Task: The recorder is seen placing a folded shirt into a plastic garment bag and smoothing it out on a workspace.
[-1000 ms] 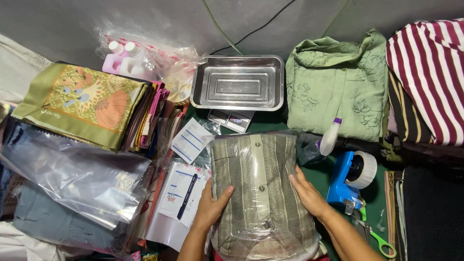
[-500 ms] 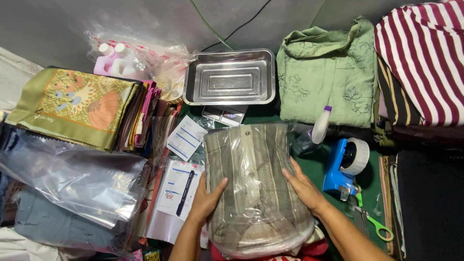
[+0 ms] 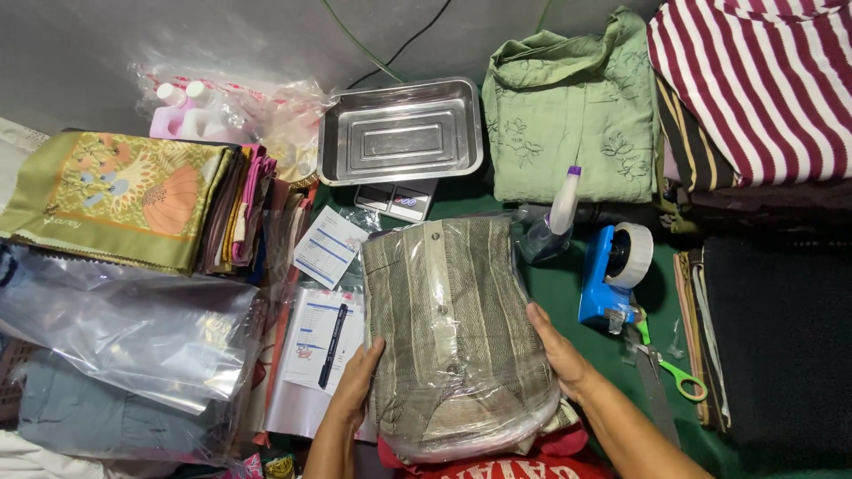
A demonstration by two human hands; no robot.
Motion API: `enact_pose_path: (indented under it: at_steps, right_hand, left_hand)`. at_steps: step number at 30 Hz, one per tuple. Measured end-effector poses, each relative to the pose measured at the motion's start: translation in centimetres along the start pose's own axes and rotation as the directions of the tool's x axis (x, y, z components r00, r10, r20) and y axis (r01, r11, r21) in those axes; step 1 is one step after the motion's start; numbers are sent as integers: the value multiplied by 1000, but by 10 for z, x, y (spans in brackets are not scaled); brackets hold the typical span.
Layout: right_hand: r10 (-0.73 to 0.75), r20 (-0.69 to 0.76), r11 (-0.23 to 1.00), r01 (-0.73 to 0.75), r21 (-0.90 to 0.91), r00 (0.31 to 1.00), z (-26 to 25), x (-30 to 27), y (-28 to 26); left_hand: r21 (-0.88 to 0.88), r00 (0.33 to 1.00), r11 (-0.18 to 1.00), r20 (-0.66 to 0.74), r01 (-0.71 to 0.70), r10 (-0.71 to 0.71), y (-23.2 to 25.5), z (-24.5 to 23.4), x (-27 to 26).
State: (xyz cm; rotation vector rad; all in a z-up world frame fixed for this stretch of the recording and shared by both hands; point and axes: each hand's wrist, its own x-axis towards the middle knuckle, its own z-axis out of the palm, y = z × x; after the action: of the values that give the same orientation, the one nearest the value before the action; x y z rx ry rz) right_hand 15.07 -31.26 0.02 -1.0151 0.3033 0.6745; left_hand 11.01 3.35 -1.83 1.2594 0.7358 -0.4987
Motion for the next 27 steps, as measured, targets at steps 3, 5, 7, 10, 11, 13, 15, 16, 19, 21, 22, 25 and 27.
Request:
enact_pose_path:
  at_steps: [3,5,7,10,11,13,15,16,19,21,22,25,27]
  right_hand:
    - [95,-100,988,-106,-111,990,-15,-4,20]
    - [20,-78,979,-35,-200,997,-15,-12,28]
    - [-50,-62,958,30,-286,997,-25,-24,42]
    - [-110,-80,885,61,-462,991,-37,-35,56]
    - [-43,-98,882,-8,-471,994,-31,-44,54]
    - [19,-103,872,-67,-484,994,-32,-54,56]
    - [44,-131,890,-98,-445,990,-40,-62,69]
    - [38,-128,890,-92,-447,991,-39,-64,65]
    - [115,-106,911,-147,-386,988,-39,-74,69]
    - [-51,24,939,56,-339,998,-51,-69,78]
    - [-43,17,941,46,-334,999,-45,-69,74]
    - [-6,-75,983,-8,-182,997,-26,-59,51]
    - [-264,43,921,265,-285,964,-16,-51,30]
  left_hand:
    - [49,998,997,25,-54,53,-18,3,-12]
    - [30,993,994,48,-107,105,-32,-1,-17]
    - [7,986,989,78,-149,148,-48,-6,-23]
    - [20,994,994,39,-103,102,-69,-19,-23]
    - [5,996,996,14,-85,85,-82,-26,-20]
    - [-14,997,997,-18,-78,78,-104,-40,-13]
    - [-44,988,991,81,-126,129,-124,-55,-8]
    - [-44,987,990,82,-133,136,-141,-66,6]
    - [5,908,931,222,-366,355,-182,-94,27]
    - [28,941,960,207,-278,267,-173,-95,37]
    - [29,944,963,207,-267,255,-166,-88,24]
    - [33,942,959,198,-281,269,-132,-65,2]
    - [-72,963,963,65,-259,263,-109,-46,0]
